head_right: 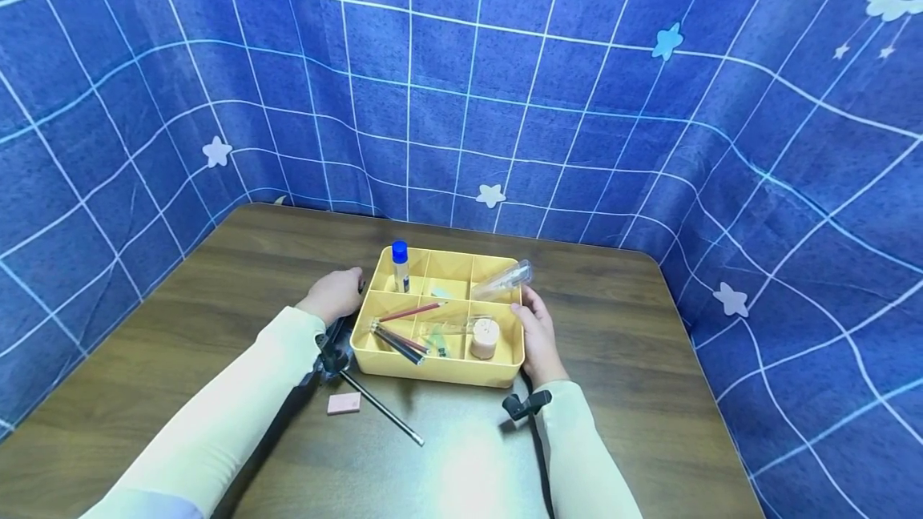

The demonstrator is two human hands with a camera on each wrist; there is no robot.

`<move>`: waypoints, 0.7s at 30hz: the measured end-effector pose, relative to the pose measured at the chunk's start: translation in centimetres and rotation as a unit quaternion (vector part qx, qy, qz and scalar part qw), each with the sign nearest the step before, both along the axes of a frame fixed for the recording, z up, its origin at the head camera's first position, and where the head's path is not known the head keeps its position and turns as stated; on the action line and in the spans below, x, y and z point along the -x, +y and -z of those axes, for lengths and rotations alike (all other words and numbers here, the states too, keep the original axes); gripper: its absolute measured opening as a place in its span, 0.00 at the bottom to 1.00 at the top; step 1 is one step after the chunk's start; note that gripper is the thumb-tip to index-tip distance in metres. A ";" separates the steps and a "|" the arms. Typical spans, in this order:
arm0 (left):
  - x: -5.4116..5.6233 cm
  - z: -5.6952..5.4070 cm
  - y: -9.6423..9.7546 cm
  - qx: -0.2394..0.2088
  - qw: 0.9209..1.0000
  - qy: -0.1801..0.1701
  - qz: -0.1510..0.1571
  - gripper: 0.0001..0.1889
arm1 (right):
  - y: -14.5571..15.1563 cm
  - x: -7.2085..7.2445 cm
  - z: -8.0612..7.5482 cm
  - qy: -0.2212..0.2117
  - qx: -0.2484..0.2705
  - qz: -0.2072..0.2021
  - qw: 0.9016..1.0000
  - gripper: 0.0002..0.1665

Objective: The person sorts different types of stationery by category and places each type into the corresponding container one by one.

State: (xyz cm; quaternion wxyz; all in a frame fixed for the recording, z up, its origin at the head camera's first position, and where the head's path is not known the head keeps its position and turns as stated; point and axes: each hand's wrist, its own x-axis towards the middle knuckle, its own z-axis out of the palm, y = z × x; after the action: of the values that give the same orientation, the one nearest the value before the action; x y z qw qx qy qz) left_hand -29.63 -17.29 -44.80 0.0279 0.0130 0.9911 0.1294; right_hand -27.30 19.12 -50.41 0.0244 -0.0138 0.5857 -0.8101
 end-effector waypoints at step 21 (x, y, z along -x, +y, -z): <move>0.0 -8.6 -1.2 -0.104 0.992 0.073 0.004 0.12 | 0.0 0.0 0.1 -0.004 0.004 0.000 1.000 0.35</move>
State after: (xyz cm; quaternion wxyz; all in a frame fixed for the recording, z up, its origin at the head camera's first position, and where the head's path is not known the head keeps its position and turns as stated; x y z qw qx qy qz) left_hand -29.58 -18.48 -36.23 -0.0458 0.0293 0.9717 0.2301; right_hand -27.33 19.17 -50.48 0.0272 -0.0105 0.5820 -0.8127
